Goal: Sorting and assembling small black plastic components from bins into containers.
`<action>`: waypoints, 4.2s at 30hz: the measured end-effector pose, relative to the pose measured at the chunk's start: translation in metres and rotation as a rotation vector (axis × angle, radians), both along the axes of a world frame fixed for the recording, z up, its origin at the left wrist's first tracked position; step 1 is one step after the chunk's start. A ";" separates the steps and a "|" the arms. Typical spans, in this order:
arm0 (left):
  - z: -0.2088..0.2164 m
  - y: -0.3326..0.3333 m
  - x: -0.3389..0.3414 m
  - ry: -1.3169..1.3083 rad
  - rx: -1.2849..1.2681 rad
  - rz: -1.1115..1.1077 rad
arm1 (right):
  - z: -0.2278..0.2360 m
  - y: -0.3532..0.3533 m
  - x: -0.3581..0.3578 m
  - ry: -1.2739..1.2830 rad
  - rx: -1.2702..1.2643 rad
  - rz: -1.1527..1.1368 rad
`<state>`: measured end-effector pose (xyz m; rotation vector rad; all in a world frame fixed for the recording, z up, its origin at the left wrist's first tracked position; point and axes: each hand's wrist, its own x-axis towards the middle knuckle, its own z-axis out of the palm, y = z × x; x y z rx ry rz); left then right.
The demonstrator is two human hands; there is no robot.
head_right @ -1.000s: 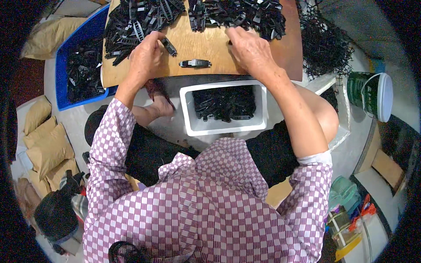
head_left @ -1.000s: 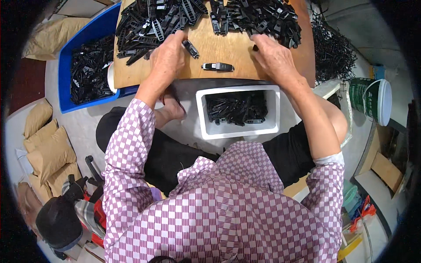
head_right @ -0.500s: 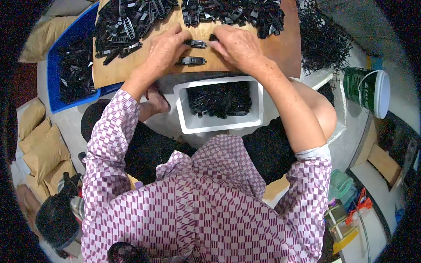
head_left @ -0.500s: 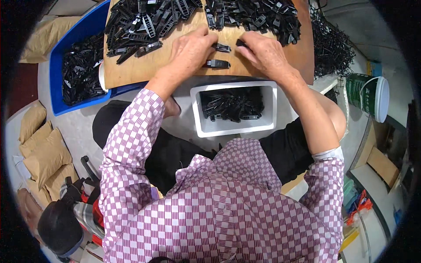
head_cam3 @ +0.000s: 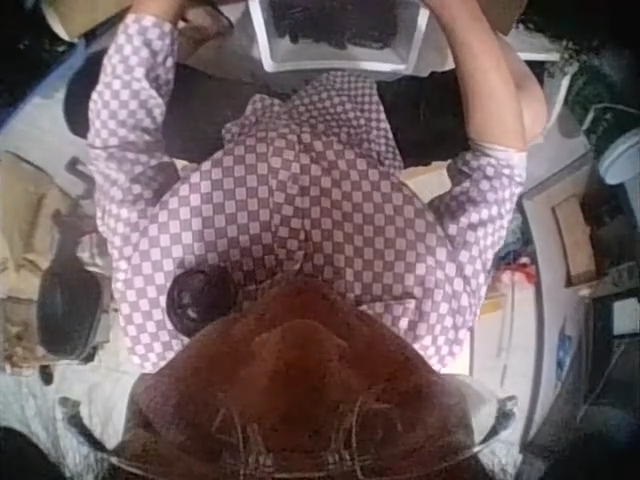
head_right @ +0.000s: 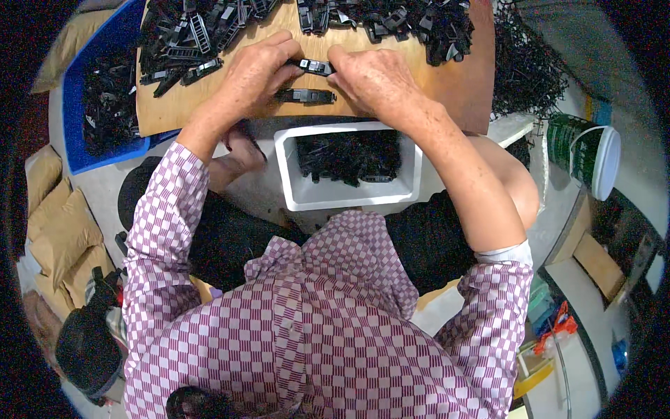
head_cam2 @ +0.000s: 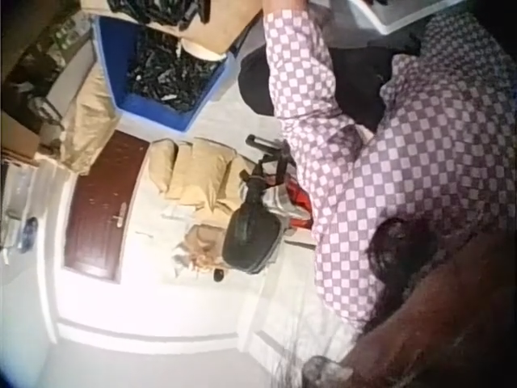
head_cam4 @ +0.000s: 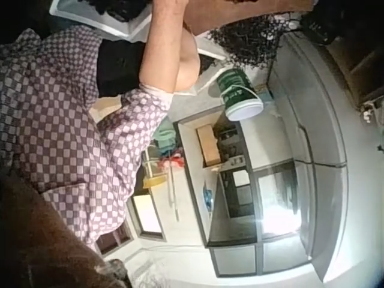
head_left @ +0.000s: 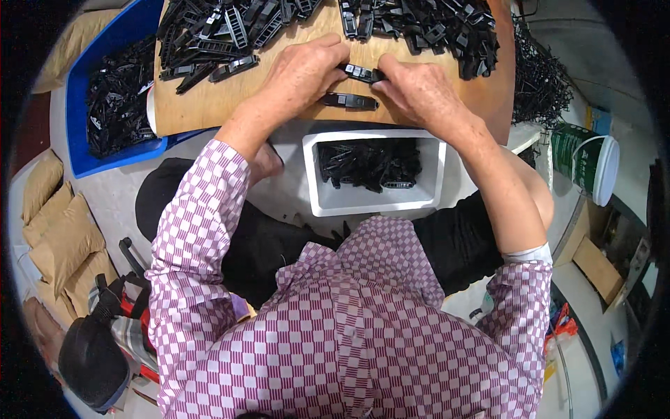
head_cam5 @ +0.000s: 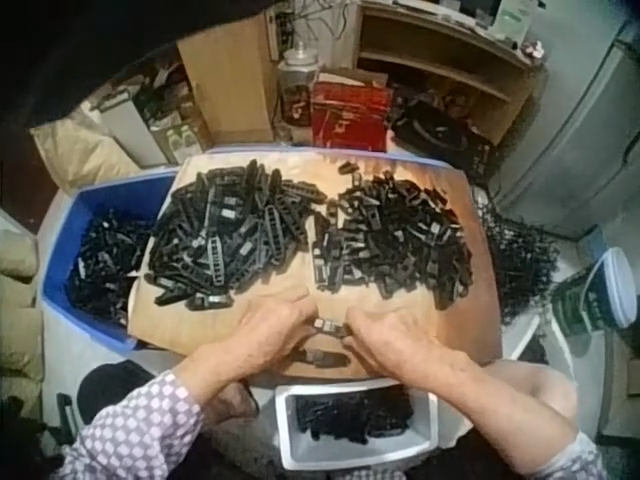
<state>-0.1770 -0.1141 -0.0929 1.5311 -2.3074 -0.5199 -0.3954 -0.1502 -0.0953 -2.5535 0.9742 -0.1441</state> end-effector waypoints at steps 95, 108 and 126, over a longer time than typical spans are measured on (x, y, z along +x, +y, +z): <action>0.007 0.009 0.009 -0.204 -0.103 0.158 | -0.011 -0.034 -0.005 -0.060 -0.248 -0.203; -0.004 0.003 0.000 -0.320 -0.105 -0.023 | -0.018 -0.027 -0.005 0.033 0.146 -0.138; 0.001 0.011 0.006 -0.274 -0.065 -0.032 | -0.013 -0.020 -0.021 -0.136 0.022 0.203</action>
